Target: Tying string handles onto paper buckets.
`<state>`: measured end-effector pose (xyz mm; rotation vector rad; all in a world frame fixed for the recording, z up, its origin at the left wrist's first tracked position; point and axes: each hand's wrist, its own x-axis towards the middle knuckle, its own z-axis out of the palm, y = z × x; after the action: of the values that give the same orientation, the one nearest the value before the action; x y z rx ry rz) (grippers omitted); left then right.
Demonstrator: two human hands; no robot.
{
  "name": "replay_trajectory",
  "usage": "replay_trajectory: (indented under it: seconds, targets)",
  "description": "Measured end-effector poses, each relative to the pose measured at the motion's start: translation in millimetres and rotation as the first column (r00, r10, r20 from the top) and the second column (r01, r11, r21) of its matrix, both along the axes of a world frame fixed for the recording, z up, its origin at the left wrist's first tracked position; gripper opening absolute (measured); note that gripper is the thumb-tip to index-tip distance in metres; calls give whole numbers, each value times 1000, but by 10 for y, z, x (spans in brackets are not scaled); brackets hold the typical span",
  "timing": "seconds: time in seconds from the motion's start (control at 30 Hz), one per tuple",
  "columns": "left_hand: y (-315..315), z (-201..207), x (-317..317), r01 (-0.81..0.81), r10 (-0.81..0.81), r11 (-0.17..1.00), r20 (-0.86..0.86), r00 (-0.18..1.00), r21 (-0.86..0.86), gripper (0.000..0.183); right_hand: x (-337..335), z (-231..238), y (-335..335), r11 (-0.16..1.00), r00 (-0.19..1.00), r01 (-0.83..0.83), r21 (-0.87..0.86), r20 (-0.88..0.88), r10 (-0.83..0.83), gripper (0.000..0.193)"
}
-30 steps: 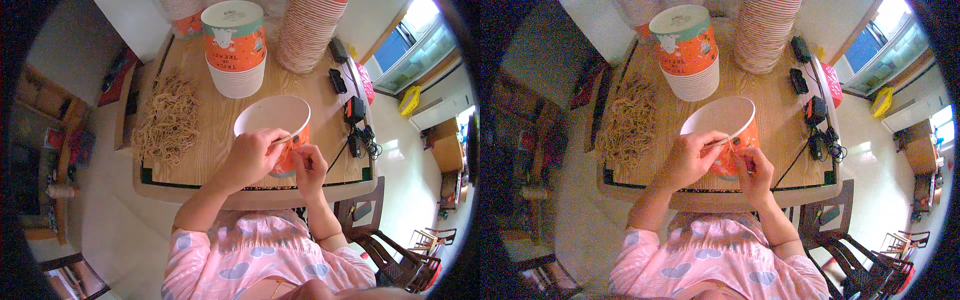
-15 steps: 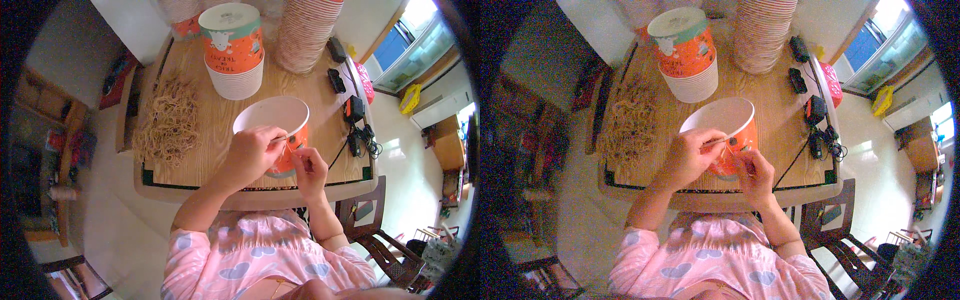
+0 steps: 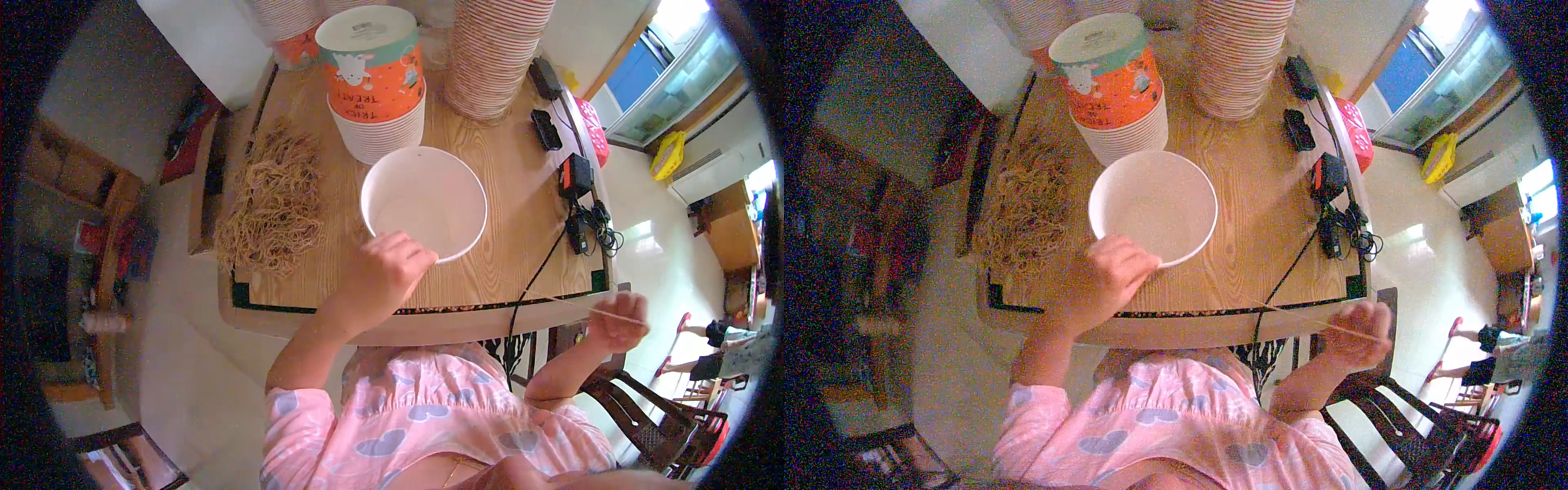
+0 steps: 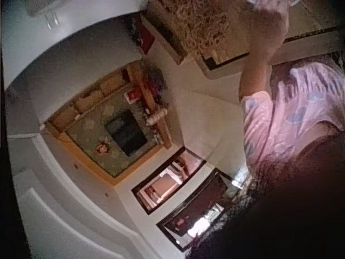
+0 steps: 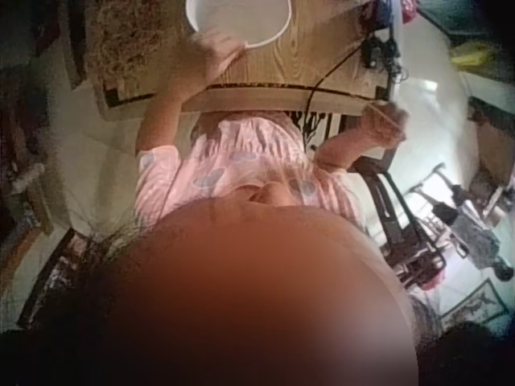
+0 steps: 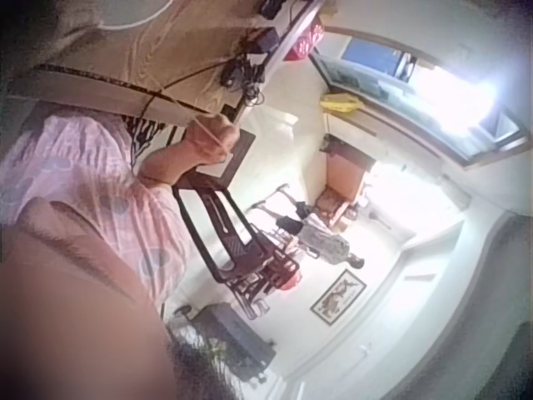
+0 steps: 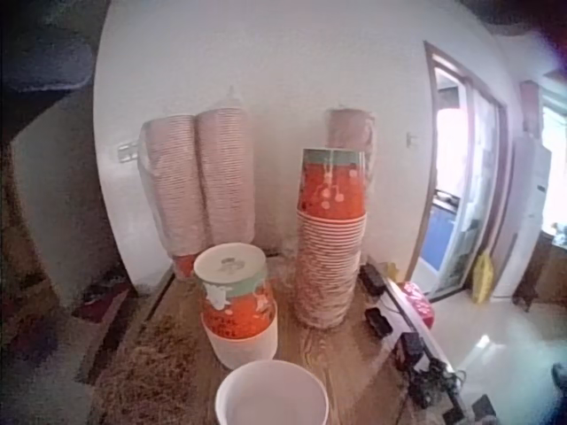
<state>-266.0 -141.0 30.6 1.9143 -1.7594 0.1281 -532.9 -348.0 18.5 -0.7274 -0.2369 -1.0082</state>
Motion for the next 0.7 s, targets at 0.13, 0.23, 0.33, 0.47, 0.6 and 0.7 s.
replay_trajectory:
  seconds: [0.13,0.23,0.33,0.47,0.6,0.7]
  targets:
    - [31,-227,-274,-28,29,999,-59,998,26,12,-94,200,-107,890,951,302,340,-38,-308,12]
    - [-30,-250,-448,-50,52,998,-114,992,24,15,-4,292,-182,947,967,-116,301,254,38,9]
    - [-50,-280,-490,-70,76,996,-115,990,56,18,41,376,-192,932,959,-102,348,283,-1,10]
    - [-87,-170,-519,-162,185,978,-179,966,134,31,-38,390,-310,954,939,-52,295,339,-54,12]
    - [-82,142,-126,-268,219,951,-271,937,-157,43,-99,416,-297,956,932,-1,294,347,-106,15]
    - [-137,242,297,-345,326,925,-133,936,-162,42,-180,315,-394,968,963,-26,249,265,-42,16]
